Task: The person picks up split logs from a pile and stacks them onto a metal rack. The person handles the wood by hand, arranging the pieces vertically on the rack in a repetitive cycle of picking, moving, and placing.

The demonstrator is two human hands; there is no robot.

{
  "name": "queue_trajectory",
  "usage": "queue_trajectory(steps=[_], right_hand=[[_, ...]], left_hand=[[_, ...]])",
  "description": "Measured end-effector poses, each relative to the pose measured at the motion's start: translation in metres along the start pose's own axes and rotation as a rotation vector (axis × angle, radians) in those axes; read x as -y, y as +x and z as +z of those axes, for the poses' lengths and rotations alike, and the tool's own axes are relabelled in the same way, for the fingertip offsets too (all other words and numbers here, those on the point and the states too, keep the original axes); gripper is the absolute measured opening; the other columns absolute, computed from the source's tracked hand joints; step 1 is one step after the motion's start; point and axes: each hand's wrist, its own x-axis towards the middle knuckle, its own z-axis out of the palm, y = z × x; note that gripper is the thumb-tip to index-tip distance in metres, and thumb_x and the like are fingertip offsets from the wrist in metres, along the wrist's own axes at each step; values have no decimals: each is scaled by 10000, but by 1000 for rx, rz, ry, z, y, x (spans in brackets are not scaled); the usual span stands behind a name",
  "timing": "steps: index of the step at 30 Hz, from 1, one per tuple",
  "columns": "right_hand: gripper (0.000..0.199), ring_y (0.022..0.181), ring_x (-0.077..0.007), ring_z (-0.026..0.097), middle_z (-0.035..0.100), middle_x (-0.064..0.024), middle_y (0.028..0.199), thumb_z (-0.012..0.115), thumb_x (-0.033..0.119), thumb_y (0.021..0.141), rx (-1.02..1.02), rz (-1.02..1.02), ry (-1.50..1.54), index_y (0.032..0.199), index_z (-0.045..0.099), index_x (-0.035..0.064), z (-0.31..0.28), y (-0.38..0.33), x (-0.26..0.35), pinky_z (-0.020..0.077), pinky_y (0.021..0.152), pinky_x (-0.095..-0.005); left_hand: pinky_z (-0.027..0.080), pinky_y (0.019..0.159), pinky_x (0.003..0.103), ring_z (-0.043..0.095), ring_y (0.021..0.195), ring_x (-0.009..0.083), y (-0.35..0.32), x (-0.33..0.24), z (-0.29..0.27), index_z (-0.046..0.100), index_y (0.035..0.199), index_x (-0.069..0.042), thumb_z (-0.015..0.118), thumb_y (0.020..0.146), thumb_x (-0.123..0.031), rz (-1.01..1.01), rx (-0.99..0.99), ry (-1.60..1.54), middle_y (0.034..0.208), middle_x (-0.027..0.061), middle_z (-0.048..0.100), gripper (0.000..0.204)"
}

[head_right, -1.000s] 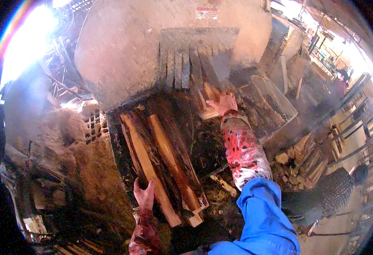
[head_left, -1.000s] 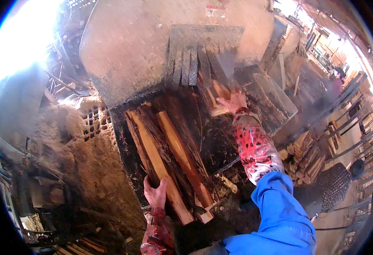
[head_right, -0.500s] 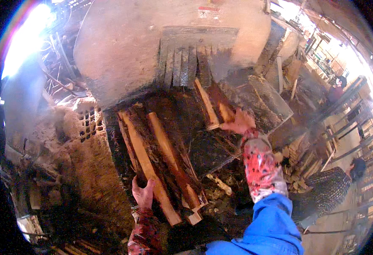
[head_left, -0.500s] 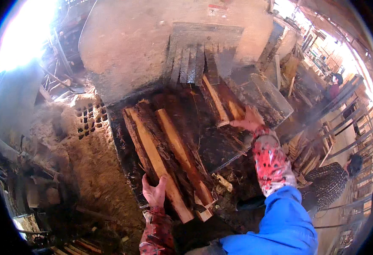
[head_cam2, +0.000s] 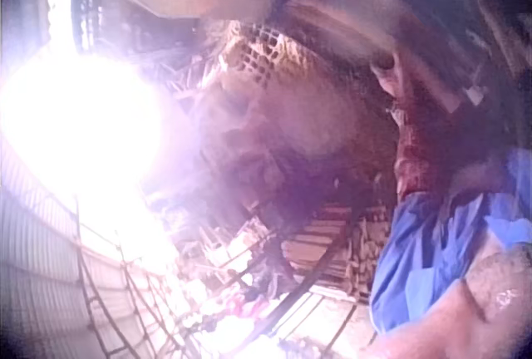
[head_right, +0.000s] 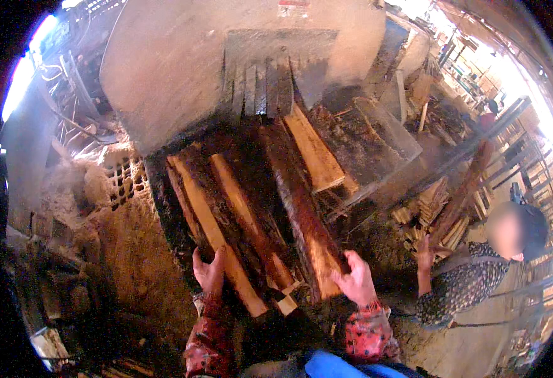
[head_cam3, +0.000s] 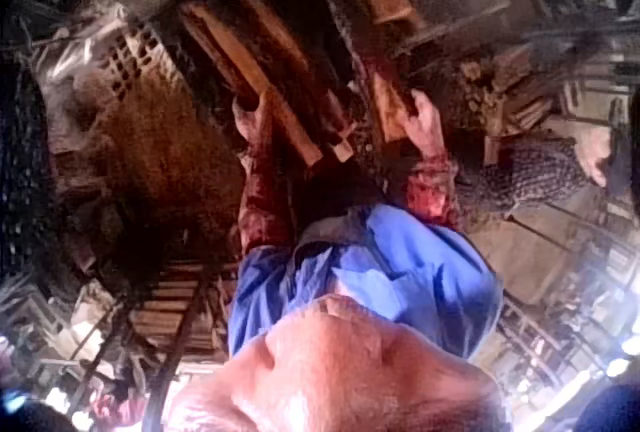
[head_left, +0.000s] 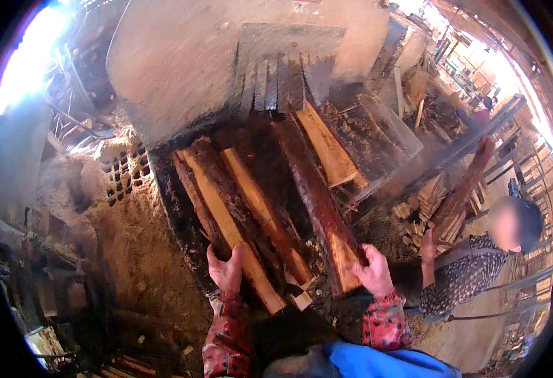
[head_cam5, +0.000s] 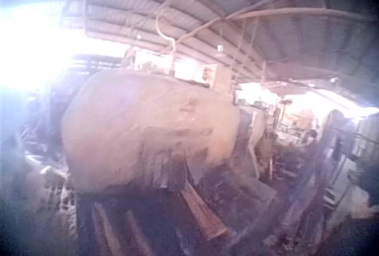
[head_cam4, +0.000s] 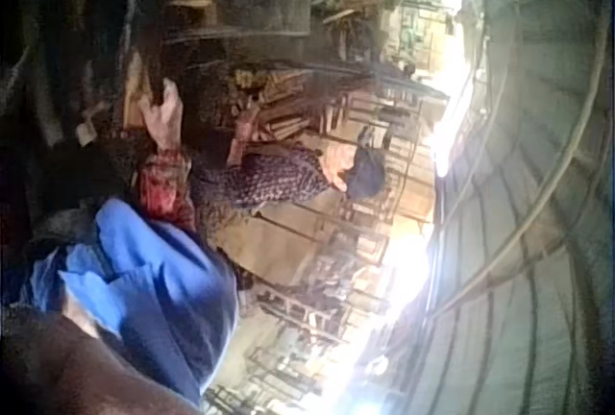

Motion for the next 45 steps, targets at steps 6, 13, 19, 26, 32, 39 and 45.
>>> queue_trajectory(steps=[6,13,19,26,32,39,45], right_hand=[[587,1013,-129,530,593,-71,1065,810,308,739,117,-10,43,1126,522,-27,46,-25,12,421,913,-296],[724,992,-407,606,604,-285,1079,752,432,754,215,-52,-471,1203,486,-70,116,10,26,492,850,-380],[526,782,-372,652,664,-214,851,716,450,758,302,-330,-569,1042,645,13,89,28,42,529,679,-429],[381,889,-321,609,592,-164,978,674,260,814,48,-479,-519,1088,607,4,107,135,30,501,763,-390],[511,1141,-391,490,444,-216,1273,574,321,890,148,-307,-776,1313,461,56,109,212,-21,428,957,-435],[676,1191,-407,462,419,-230,1350,591,479,849,218,-225,-729,1373,415,89,109,225,-38,405,993,-439],[611,1061,-387,566,566,-256,1176,636,446,785,284,-197,-607,1237,562,43,96,226,-10,457,922,-415]], left_hand=[[482,824,284,597,915,164,4,17,1,448,1250,73,741,801,-226,88,31,115,1038,102,640,614],[452,890,283,561,997,165,-4,-11,6,392,1289,78,775,791,-266,-30,15,32,1135,106,597,717],[445,910,284,565,1016,171,-19,-52,16,331,1310,100,818,743,-212,-42,73,100,1149,123,593,810],[464,901,302,587,1025,200,-20,-58,17,349,1306,119,841,692,-343,-49,-2,358,1146,166,605,912],[468,895,303,591,1016,202,-17,-54,26,353,1315,121,839,695,-330,-54,18,337,1144,170,608,908],[464,899,300,589,1016,196,-8,-27,10,363,1317,108,843,695,-297,0,38,202,1132,156,615,884],[457,907,296,583,1013,186,-13,-36,12,358,1314,111,835,712,-276,-15,31,144,1135,151,610,860]])
